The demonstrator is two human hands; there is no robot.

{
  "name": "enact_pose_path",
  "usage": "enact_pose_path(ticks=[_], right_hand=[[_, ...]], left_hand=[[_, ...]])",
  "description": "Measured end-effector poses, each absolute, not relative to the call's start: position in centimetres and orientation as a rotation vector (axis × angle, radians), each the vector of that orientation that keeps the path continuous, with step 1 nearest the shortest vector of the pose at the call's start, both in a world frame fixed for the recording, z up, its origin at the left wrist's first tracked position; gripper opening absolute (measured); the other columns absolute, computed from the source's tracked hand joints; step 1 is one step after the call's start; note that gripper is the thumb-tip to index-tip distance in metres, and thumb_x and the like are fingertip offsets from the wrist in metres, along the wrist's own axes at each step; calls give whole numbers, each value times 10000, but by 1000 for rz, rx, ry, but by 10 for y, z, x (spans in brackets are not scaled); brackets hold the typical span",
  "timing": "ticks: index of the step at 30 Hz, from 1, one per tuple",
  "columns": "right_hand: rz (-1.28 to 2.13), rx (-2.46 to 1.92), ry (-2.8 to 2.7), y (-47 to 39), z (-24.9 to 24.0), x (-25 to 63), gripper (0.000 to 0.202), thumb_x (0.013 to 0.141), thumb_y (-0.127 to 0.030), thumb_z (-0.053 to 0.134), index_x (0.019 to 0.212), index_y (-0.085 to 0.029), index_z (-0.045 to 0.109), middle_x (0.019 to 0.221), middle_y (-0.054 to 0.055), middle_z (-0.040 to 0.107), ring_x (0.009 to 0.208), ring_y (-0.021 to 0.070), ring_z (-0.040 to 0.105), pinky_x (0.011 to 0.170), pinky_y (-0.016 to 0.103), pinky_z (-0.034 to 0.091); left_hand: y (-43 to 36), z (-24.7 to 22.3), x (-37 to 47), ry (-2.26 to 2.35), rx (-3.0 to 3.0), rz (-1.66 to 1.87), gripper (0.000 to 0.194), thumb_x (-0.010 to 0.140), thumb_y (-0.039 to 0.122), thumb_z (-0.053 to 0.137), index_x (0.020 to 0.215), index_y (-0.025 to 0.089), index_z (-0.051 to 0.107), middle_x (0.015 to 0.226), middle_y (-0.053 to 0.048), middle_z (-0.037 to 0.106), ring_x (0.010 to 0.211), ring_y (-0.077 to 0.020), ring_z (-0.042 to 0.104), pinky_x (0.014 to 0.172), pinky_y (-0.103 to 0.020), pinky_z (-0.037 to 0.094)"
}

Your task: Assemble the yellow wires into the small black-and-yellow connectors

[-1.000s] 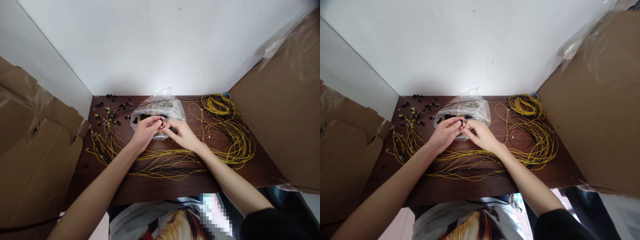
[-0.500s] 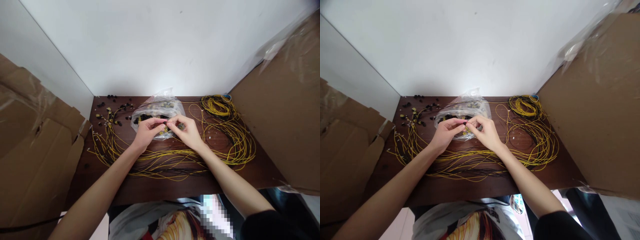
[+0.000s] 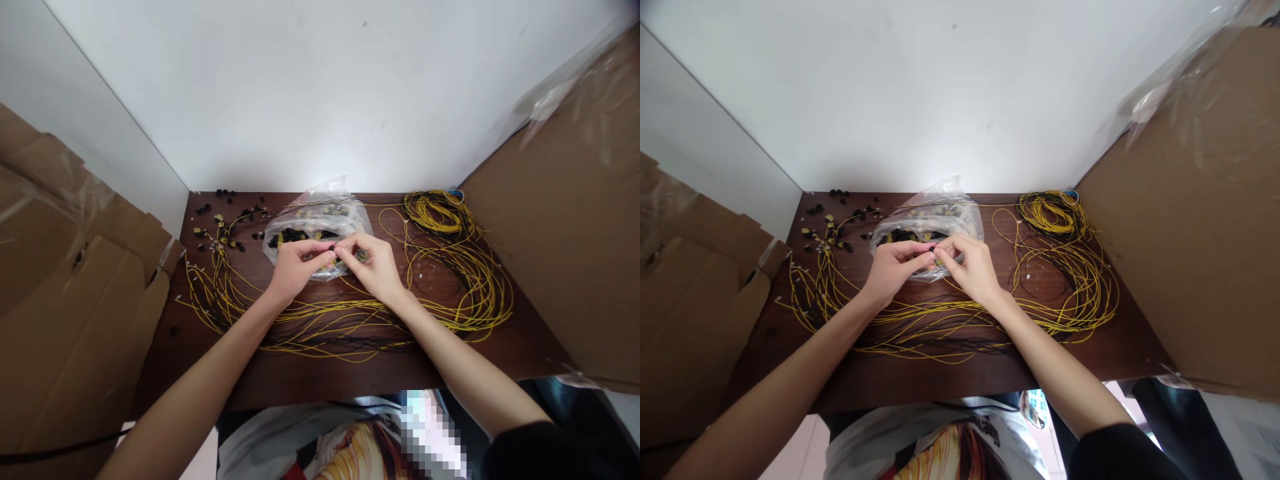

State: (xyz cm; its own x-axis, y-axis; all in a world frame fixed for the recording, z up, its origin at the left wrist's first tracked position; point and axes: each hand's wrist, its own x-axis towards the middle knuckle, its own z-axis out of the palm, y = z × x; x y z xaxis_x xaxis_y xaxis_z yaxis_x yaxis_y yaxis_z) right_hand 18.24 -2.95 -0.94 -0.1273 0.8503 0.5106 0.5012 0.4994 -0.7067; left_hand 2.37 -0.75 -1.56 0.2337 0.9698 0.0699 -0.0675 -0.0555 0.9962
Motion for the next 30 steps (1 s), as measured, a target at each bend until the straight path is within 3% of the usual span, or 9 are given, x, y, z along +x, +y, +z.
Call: enact_pose_path(ticks=[20,30], right_hand=[[415,-1108,-1770,-29,-4,183,66,820,-196,583,799,-168,638,724,8,639,634,112,557,628,245,446],[520,-1167,-1759,-29,-7,182,137,834,-286,580,770,-180,638,714,14,638,635,128,556,615,268,450]], left_hand=[[-6,-14,22,956,1297,1085,279,619,242,765,880,146,742,782,-53,737,631,-140,661,685,-273,534],[-6,-12,21,931,1368,1057,224,640,258,749,836,149,747,725,-43,724,581,-133,636,668,-289,533]])
